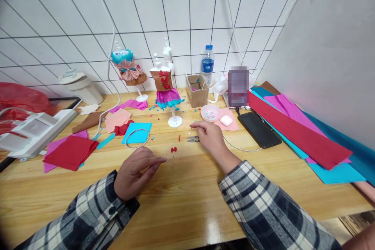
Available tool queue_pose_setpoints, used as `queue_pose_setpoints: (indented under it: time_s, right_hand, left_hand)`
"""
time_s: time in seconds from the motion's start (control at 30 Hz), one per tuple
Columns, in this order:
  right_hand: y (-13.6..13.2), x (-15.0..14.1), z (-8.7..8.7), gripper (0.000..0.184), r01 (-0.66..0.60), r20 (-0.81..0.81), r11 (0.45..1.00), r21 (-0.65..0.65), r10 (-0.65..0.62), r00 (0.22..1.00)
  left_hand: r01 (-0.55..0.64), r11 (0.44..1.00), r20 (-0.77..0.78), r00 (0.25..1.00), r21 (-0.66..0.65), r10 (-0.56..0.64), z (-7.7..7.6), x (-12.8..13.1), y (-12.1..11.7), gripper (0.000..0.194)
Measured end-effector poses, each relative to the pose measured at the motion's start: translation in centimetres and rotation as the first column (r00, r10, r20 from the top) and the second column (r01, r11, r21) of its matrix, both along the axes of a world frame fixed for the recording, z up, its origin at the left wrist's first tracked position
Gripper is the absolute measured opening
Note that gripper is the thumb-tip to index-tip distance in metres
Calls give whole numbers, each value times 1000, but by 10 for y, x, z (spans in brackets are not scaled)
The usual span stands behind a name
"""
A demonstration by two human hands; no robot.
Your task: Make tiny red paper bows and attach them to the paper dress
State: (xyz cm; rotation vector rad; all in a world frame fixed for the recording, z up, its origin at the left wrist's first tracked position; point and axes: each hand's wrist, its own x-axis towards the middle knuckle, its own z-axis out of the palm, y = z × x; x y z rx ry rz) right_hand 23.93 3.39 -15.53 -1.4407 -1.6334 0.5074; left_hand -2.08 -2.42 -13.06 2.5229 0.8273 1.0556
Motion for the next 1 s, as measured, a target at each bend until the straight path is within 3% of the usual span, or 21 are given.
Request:
queue_pose_setpoints:
  time_s: [0.07, 0.13, 0.23, 0.37, 0.7, 0.83, 1.0]
  right_hand:
    - [-5, -6, 5, 27, -4, -63, 1000, -16, 3, 998]
    - [-13, -15, 12, 27, -116, -170, 990, -75, 102, 980]
    - [-29, -33, 21, 26, -401, -312, 901, -163, 339, 888]
    - [-44, -50, 24, 24, -527, -420, 835, -161, 425, 802]
    - [-48, -57, 20, 19, -549, -497, 781, -298, 364, 788]
    - [-50, -59, 21, 15, -506, -480, 820, -268, 342, 808]
    - [-55, -63, 25, 6, -442, -353, 886, -137, 373, 858]
  left_hand:
    - [3, 1000, -7, 1000, 5, -3, 0, 0, 0, 26]
    - [-15, 1000, -16, 1000, 7, 15, 1, 0, 1, 26]
    - [-72, 997, -38, 997, 22, 73, 2, -1, 1, 25]
    - [-75, 996, -71, 994, 47, 78, 3, -1, 2, 26]
    - [-46, 999, -83, 995, 24, 48, -3, -2, 1, 24]
    - [-48, 999, -102, 994, 11, 49, -3, 0, 2, 22]
    - [-80, 997, -100, 992, 4, 80, -1, 3, 2, 17]
